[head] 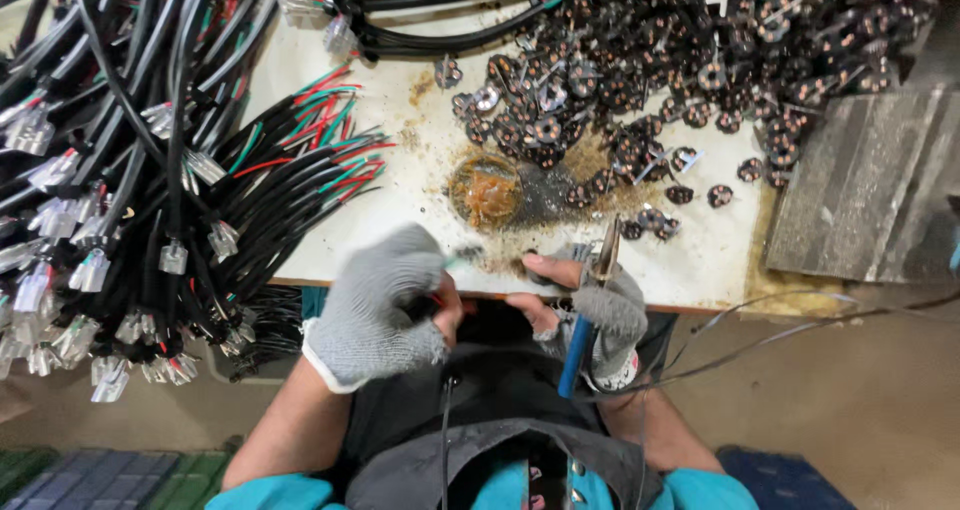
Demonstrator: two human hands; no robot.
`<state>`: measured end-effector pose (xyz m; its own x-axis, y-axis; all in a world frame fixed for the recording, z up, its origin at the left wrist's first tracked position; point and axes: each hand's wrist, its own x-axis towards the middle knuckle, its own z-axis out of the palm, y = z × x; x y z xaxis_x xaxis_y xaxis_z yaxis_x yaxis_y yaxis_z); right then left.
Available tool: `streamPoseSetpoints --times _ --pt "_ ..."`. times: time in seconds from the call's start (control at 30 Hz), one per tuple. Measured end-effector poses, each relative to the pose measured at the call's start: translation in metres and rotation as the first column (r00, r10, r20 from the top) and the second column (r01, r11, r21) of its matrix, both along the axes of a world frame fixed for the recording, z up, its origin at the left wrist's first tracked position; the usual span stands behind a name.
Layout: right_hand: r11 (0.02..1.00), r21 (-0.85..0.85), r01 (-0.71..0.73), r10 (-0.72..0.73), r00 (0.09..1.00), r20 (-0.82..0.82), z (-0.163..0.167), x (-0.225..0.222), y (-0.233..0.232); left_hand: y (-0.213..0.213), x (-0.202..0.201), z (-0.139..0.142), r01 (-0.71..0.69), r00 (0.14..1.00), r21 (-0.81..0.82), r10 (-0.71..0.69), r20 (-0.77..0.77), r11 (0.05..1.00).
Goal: The person solders wires to small electrical connectors at a workbench. They hold a wire in one hand and a soldering iron in the other, dip the wire tip into flux, apply the hot iron to the connector, and place the finished connector onto a large pile on the bench, repeating the cycle.
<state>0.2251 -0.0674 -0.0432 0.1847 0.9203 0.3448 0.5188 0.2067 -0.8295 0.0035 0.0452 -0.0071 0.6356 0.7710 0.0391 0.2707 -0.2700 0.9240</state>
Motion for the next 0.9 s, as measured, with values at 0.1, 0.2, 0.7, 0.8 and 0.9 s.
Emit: streamPoseSetpoints --times 0.1,0.2,0.7,0.8,0.9 --pt "0.941 -0.326 -0.095 0.091 0.995 -0.027 -0.001 0.004 -0.011 -0.018 0.0 -0.002 0.143 0.99 -0.384 -0.124 0.074 0.912" --pt "0.939 -0.304 -0.16 0.127 0.984 -0.127 -0.003 0.005 -0.019 -0.031 0.013 -0.015 0.176 0.981 -0.579 -0.089 0.175 0.796" --pt "0.981 -0.195 -0.011 0.076 0.941 0.329 0.011 -0.004 0.015 -0.019 0.019 -0.031 0.029 0.99 0.134 -0.01 -0.14 0.991" --pt "0.99 -0.144 -0.001 0.057 0.921 0.384 0.007 -0.003 0.015 -0.028 0.021 -0.038 -0.028 0.98 0.19 0.064 -0.189 0.981" --pt "0.978 -0.21 -0.011 0.086 0.933 0.35 0.006 -0.002 0.016 -0.029 0.023 -0.039 -0.039 0.972 0.228 0.09 -0.217 0.973"
